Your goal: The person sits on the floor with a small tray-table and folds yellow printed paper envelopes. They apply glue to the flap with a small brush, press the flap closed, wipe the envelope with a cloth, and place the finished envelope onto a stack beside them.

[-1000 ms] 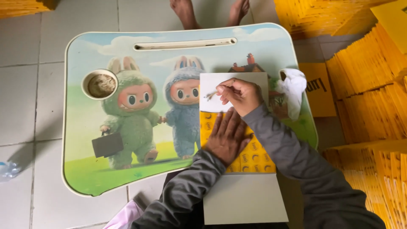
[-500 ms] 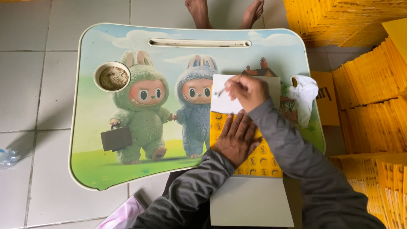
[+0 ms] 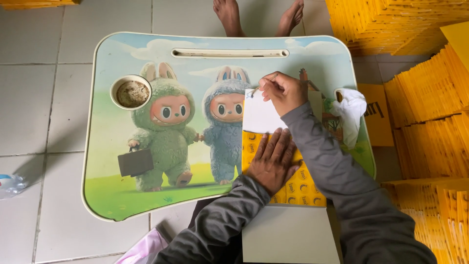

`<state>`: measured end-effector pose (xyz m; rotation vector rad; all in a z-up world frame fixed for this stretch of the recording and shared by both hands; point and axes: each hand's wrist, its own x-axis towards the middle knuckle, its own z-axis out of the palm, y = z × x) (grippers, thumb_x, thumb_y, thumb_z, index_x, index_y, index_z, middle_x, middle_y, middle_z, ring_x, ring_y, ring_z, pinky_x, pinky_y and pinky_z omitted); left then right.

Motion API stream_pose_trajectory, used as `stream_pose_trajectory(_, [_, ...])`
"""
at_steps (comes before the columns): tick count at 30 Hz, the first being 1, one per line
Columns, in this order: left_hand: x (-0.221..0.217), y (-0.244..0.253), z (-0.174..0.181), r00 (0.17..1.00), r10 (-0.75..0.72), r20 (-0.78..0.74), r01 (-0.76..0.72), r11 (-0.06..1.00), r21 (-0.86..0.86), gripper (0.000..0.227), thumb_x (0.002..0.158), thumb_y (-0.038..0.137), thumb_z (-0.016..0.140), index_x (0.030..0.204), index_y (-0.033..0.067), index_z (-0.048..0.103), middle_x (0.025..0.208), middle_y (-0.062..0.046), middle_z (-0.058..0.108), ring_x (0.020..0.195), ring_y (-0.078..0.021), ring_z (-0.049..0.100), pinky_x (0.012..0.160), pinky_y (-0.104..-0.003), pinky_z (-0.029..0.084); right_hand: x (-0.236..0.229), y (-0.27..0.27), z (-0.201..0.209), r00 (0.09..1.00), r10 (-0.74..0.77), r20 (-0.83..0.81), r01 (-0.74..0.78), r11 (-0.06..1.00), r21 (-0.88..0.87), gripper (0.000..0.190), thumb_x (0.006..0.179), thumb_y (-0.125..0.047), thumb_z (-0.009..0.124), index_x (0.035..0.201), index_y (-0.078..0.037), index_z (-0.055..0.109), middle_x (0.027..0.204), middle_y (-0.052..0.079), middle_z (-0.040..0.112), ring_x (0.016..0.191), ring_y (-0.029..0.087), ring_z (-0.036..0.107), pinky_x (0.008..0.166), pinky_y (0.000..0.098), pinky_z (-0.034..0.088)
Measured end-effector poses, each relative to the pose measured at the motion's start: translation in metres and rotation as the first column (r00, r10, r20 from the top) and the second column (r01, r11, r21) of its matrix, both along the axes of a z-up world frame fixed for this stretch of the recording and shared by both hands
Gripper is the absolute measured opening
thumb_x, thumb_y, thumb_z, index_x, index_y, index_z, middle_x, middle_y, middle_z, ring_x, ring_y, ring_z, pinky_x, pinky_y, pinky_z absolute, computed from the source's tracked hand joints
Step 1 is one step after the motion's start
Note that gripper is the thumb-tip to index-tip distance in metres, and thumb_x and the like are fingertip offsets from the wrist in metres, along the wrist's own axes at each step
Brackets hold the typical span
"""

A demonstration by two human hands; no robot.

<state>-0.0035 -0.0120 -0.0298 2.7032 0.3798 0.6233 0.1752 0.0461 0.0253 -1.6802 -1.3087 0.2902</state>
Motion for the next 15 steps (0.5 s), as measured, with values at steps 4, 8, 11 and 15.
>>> stream_pose_trajectory(4, [0.005,-0.002,-0.015,0.999,-0.010,0.051,0.011,1.000,-0.013,0.062,0.105,0.048,0.039,0.149,0.0050,0.046,0.151,-0.025,0.045,0.150,-0.0402,0.034,0.125,-0.058,0.018,-0.022,-0.020,0.009,0.998,0.068,0.018,-0.068,0.997,-0.031,0.010,0.099,-0.005,0.065,0.100,-0.003,0.076,0.072,0.009,0.074,0.064,0.018,0.074,0.064,0.0312,0.060])
stream_pose_trajectory(8, [0.013,-0.008,-0.036,0.986,0.063,0.152,-0.071,0.996,0.047,0.060,0.100,0.050,0.046,0.142,0.0072,0.055,0.142,-0.023,0.055,0.141,-0.0429,0.046,0.123,-0.061,0.026,-0.047,-0.041,0.020,0.990,0.132,-0.048,-0.137,0.983,-0.119,0.012,0.097,-0.001,0.065,0.101,-0.001,0.076,0.076,0.017,0.075,0.062,0.023,0.073,0.063,0.0347,0.061])
stream_pose_trajectory(11, [0.015,-0.007,-0.038,0.979,0.066,0.193,-0.080,0.994,0.068,0.060,0.099,0.050,0.048,0.141,0.0075,0.057,0.142,-0.022,0.055,0.141,-0.0429,0.047,0.122,-0.061,0.027,-0.037,-0.034,0.013,0.989,0.135,-0.054,-0.139,0.986,-0.088,0.011,0.096,-0.003,0.066,0.100,-0.001,0.076,0.074,0.015,0.075,0.062,0.022,0.074,0.062,0.0349,0.061])
stream_pose_trajectory(15, [0.003,0.000,-0.009,1.000,-0.027,-0.016,0.027,1.000,-0.013,0.064,0.105,0.051,0.034,0.153,0.0078,0.041,0.157,-0.023,0.038,0.152,-0.0399,0.028,0.126,-0.056,0.013,-0.010,-0.006,0.006,0.995,0.063,0.081,-0.059,0.997,-0.051,0.013,0.101,-0.012,0.065,0.105,-0.004,0.075,0.075,0.009,0.075,0.066,0.021,0.075,0.063,0.0328,0.060])
